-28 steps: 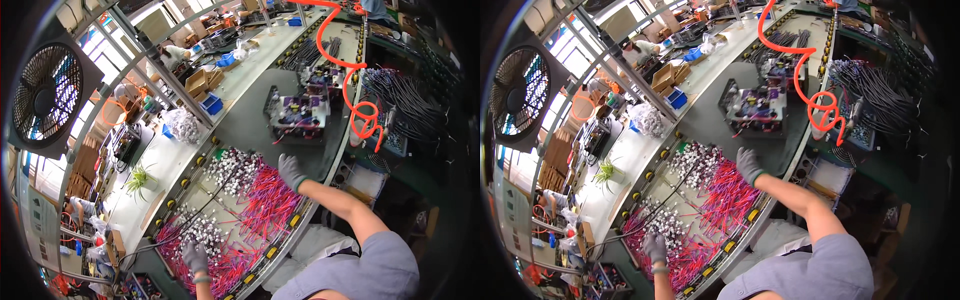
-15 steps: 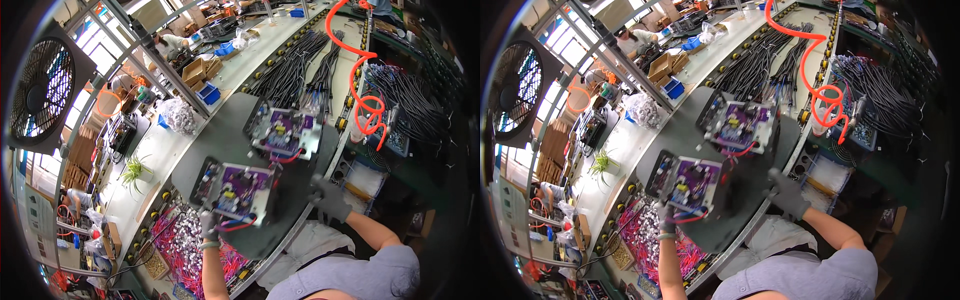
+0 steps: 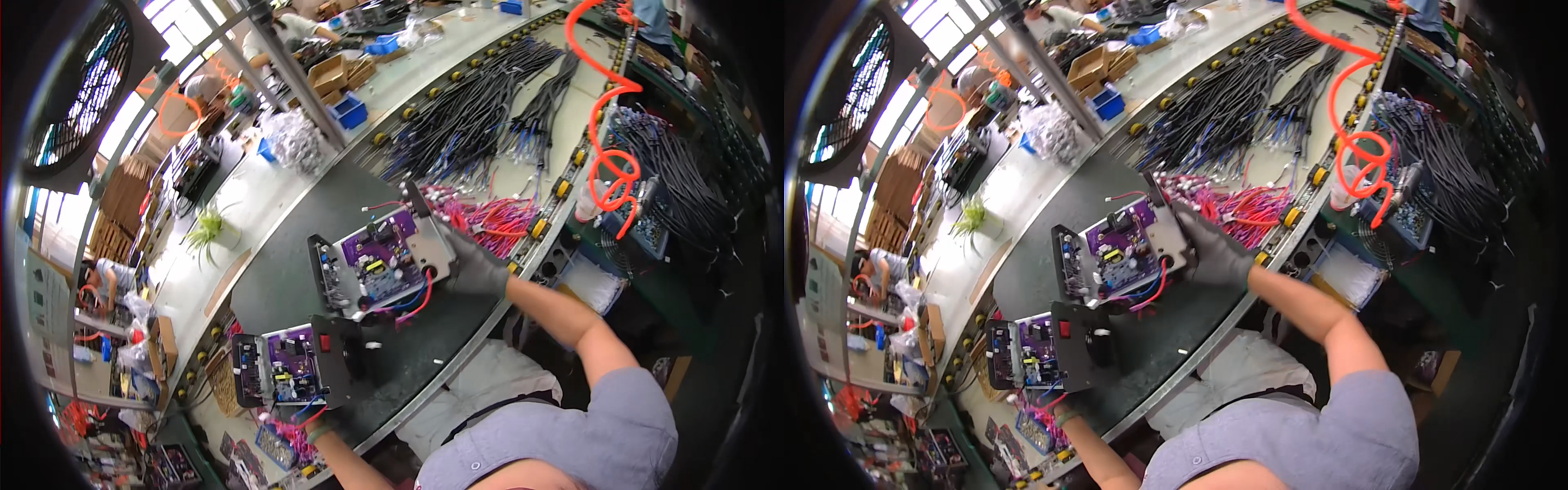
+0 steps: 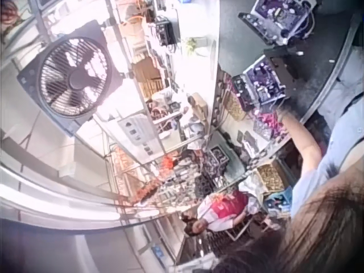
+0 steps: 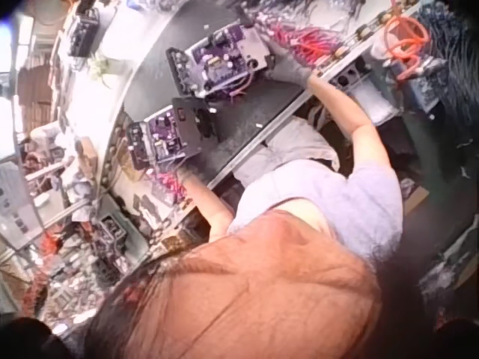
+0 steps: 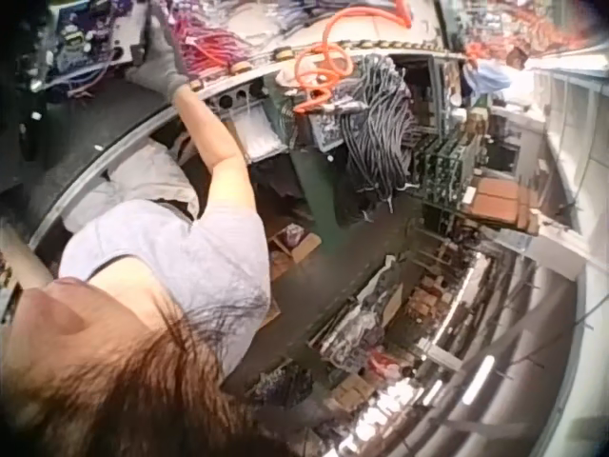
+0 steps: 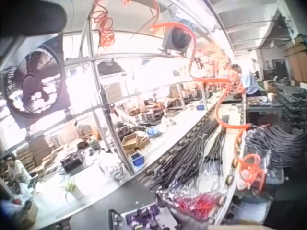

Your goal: The person assembles electronic components on a circuit board at a factory workstation. They connect wires, insert small parts, and use a pneumatic screwdriver to secure components. The person handles multiple units, moving them between positions on the table.

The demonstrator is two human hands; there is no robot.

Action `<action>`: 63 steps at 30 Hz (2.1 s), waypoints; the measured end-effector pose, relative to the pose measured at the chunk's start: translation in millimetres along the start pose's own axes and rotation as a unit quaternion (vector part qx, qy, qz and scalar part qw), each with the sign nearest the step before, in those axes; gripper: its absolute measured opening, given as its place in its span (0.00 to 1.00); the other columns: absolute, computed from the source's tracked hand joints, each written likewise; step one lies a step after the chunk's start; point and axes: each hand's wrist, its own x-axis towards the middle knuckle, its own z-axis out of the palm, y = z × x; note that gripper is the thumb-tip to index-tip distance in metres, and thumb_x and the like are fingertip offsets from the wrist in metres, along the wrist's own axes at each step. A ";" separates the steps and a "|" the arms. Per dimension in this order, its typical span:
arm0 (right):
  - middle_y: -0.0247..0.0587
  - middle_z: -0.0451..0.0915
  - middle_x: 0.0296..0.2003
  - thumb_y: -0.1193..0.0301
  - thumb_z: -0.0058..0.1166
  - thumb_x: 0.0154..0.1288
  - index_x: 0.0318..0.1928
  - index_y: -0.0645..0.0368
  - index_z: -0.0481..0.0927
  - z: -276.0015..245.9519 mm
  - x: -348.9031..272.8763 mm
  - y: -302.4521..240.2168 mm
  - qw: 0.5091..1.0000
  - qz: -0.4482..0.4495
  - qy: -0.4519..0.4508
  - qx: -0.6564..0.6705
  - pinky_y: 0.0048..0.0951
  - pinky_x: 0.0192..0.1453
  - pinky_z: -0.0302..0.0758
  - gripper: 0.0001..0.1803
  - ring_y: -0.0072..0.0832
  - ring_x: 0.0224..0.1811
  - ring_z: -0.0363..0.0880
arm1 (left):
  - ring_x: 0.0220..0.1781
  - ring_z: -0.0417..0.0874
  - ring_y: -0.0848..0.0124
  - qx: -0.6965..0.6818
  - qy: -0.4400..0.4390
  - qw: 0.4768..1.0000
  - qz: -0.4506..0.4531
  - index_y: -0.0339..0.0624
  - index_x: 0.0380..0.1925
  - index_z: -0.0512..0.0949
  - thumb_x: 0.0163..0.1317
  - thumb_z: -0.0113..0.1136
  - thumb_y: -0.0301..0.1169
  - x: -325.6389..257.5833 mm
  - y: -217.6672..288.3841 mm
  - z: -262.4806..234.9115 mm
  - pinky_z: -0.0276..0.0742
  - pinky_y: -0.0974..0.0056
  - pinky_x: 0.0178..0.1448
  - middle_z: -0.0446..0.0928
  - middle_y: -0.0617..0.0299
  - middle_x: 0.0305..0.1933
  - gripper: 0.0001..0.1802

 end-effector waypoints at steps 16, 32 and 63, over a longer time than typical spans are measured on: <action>0.39 0.87 0.39 0.76 0.63 0.56 0.50 0.61 0.82 -5.0 24.8 65.8 0.963 0.264 -0.056 0.008 0.31 0.49 0.78 0.19 0.25 0.42 0.83 | 0.34 0.75 0.63 0.106 0.063 0.992 -0.028 0.29 0.43 0.75 0.59 0.67 0.32 -104.8 47.4 -70.7 0.73 0.56 0.41 0.78 0.57 0.35 0.18; 0.47 0.70 0.65 0.42 0.74 0.33 0.71 0.52 0.63 -139.8 24.5 116.9 0.783 0.210 -0.380 -0.446 0.42 0.68 0.69 0.63 0.45 0.68 0.69 | 0.59 0.75 0.50 0.293 -0.126 0.947 -0.041 0.20 0.60 0.66 0.26 0.87 0.46 -104.0 -57.0 -85.6 0.68 0.53 0.69 0.76 0.43 0.57 0.62; 0.40 0.79 0.47 0.67 0.72 0.36 0.55 0.51 0.77 -6.4 -65.0 -27.9 0.950 0.063 -0.089 -0.293 0.45 0.58 0.68 0.38 0.43 0.54 0.77 | 0.36 0.81 0.56 0.048 -0.184 0.907 0.376 0.46 0.50 0.80 0.55 0.68 0.33 -122.1 214.6 117.2 0.78 0.54 0.37 0.78 0.54 0.38 0.21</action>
